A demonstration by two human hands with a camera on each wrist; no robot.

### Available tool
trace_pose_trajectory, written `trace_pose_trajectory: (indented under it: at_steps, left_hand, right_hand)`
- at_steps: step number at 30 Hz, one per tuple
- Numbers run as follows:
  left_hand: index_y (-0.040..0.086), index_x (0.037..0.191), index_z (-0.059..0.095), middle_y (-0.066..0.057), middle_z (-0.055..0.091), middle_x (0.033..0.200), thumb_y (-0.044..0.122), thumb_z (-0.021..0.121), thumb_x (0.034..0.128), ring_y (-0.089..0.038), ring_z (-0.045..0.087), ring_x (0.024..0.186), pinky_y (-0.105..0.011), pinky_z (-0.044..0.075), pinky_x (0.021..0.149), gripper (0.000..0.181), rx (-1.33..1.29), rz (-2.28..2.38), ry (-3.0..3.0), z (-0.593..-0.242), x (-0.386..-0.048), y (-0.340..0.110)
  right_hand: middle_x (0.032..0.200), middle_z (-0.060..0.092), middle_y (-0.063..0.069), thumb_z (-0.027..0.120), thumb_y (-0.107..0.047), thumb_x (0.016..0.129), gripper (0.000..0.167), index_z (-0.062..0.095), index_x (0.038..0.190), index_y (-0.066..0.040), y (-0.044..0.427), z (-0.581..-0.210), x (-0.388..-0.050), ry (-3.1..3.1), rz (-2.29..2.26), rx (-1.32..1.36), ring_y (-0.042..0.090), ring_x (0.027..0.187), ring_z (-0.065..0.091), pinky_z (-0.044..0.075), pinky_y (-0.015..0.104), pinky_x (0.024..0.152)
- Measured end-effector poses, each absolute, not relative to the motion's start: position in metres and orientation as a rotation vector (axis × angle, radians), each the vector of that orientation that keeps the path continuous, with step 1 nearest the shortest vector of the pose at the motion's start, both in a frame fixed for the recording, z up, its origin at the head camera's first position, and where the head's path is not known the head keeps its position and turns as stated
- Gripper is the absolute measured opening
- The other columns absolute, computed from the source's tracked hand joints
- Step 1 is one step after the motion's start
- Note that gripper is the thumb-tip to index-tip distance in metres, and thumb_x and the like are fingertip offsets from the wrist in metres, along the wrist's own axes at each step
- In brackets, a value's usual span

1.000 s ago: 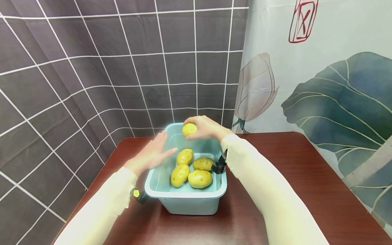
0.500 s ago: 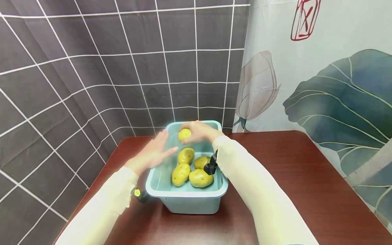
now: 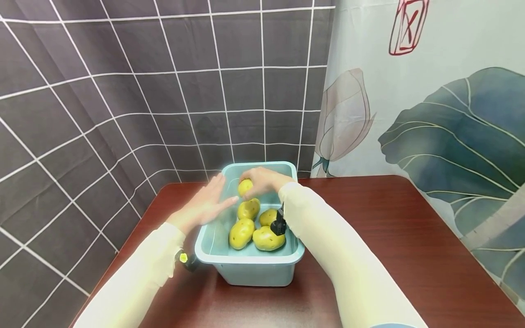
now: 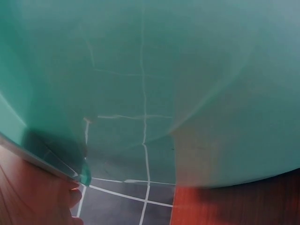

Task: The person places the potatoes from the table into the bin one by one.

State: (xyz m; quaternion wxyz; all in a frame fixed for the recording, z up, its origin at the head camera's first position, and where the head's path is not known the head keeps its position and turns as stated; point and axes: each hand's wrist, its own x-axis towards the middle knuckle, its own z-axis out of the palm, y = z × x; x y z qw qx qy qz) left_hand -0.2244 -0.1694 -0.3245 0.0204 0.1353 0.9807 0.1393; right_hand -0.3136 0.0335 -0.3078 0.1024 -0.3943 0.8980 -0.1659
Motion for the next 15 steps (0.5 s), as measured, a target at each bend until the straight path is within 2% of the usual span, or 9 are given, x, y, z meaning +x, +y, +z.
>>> trace_pose_trajectory:
  at_steps: [8, 15]
  left_hand:
    - [0.007, 0.155, 0.009, -0.008, 0.002, 0.161, 0.072, 0.032, 0.0906, -0.025, 0.0, 0.147, -0.053, 0.011, 0.115, 0.094, 0.41, 0.467, 3.036, -0.324, -0.223, -0.171]
    - [0.008, 0.155, 0.007, -0.007, 0.002, 0.161, 0.073, 0.031, 0.0898, -0.024, 0.0, 0.147, -0.052, 0.01, 0.115, 0.095, 0.403, 0.492, 3.031, -0.325, -0.223, -0.17]
  right_hand:
    - [0.11, 0.058, -0.003, 0.079, -0.039, 0.076, 0.056, 0.06, 0.126, -0.022, 0.031, -0.313, -0.311, 2.506, -0.359, -0.952, 0.016, 0.098, 0.054, 0.046, 0.034, 0.086]
    - [0.109, 0.06, -0.006, 0.08, -0.04, 0.077, 0.055, 0.06, 0.125, -0.023, 0.031, -0.319, -0.309, 2.439, -0.303, -0.939, 0.015, 0.098, 0.055, 0.046, 0.035, 0.089]
